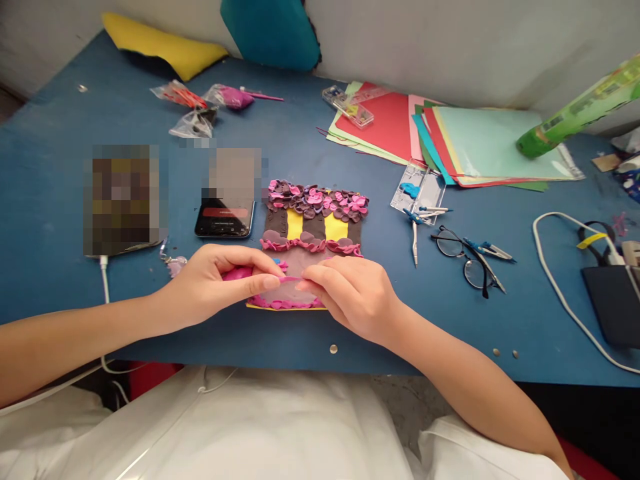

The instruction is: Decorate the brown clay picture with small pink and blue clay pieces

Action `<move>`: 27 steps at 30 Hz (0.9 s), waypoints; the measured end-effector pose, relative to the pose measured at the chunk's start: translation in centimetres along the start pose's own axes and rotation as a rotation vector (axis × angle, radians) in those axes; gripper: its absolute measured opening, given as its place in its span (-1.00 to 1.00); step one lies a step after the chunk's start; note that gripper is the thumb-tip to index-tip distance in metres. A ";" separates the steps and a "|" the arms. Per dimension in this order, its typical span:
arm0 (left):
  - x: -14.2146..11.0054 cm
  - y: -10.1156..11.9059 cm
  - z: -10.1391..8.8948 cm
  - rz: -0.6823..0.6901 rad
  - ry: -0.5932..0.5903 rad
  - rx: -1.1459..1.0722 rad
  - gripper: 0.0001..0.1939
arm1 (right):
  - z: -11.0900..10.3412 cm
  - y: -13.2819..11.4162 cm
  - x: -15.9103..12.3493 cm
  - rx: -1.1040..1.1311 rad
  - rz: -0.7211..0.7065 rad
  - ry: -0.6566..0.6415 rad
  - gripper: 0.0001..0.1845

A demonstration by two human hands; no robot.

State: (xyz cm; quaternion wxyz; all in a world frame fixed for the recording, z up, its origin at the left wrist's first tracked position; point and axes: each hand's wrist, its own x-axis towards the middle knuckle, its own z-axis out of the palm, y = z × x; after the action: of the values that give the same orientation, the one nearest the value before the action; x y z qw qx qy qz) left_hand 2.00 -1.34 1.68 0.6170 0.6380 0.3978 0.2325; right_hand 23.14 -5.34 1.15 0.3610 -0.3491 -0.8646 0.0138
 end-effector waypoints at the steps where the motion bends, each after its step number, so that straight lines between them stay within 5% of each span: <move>1: 0.0 0.0 0.0 0.002 -0.001 0.001 -0.79 | 0.0 0.0 0.0 0.006 0.000 -0.004 -0.91; 27: -0.1 0.3 0.5 -0.064 -0.112 -0.052 -0.62 | -0.1 0.0 0.2 -0.042 -0.099 -0.038 -0.83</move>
State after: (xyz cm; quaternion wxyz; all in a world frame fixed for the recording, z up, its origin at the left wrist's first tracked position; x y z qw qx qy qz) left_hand 2.42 -1.73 1.96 0.6616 0.6209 0.3767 0.1870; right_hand 23.12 -5.20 1.36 0.3376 -0.3128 -0.8877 -0.0157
